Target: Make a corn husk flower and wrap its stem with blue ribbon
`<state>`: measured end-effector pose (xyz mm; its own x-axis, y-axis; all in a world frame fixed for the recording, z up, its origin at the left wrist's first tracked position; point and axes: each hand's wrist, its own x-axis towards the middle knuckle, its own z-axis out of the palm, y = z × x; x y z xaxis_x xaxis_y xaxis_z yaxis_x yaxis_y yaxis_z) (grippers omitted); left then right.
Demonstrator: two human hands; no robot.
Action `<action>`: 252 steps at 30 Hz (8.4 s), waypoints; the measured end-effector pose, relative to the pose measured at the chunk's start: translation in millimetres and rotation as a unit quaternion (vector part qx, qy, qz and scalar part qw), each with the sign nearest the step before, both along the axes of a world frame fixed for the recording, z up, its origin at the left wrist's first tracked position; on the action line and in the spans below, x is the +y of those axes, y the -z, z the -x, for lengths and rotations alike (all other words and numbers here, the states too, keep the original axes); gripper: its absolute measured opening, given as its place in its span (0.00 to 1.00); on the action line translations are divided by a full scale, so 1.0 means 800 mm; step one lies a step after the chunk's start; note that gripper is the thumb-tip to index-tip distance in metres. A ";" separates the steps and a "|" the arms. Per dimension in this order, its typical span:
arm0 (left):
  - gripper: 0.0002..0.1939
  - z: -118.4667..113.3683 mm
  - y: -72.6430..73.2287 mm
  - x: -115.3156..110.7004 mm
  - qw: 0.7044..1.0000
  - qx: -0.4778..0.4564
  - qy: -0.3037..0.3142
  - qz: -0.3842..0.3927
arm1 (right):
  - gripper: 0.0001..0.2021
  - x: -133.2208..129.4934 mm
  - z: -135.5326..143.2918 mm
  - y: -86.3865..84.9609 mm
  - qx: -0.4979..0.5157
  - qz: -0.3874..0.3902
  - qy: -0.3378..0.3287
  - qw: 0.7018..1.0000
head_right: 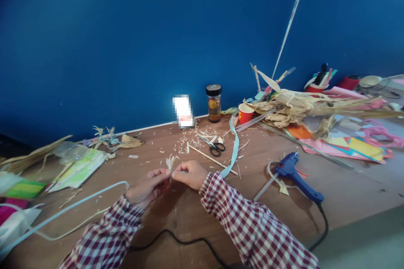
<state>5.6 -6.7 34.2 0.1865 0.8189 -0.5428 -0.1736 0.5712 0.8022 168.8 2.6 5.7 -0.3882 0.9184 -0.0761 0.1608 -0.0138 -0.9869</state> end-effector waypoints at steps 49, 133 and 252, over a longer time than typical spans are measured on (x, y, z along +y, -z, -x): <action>0.08 0.000 0.025 -0.009 0.993 -0.110 -0.050 0.004 | 0.07 -0.010 0.015 -0.006 -0.012 0.042 0.084 0.995; 0.10 -0.013 0.047 -0.010 0.979 -0.141 -0.049 -0.140 | 0.13 0.000 0.017 0.032 0.071 0.059 0.096 0.991; 0.16 0.007 0.044 -0.002 0.996 0.044 -0.001 -0.076 | 0.05 -0.024 0.036 0.010 -0.041 0.005 0.106 0.994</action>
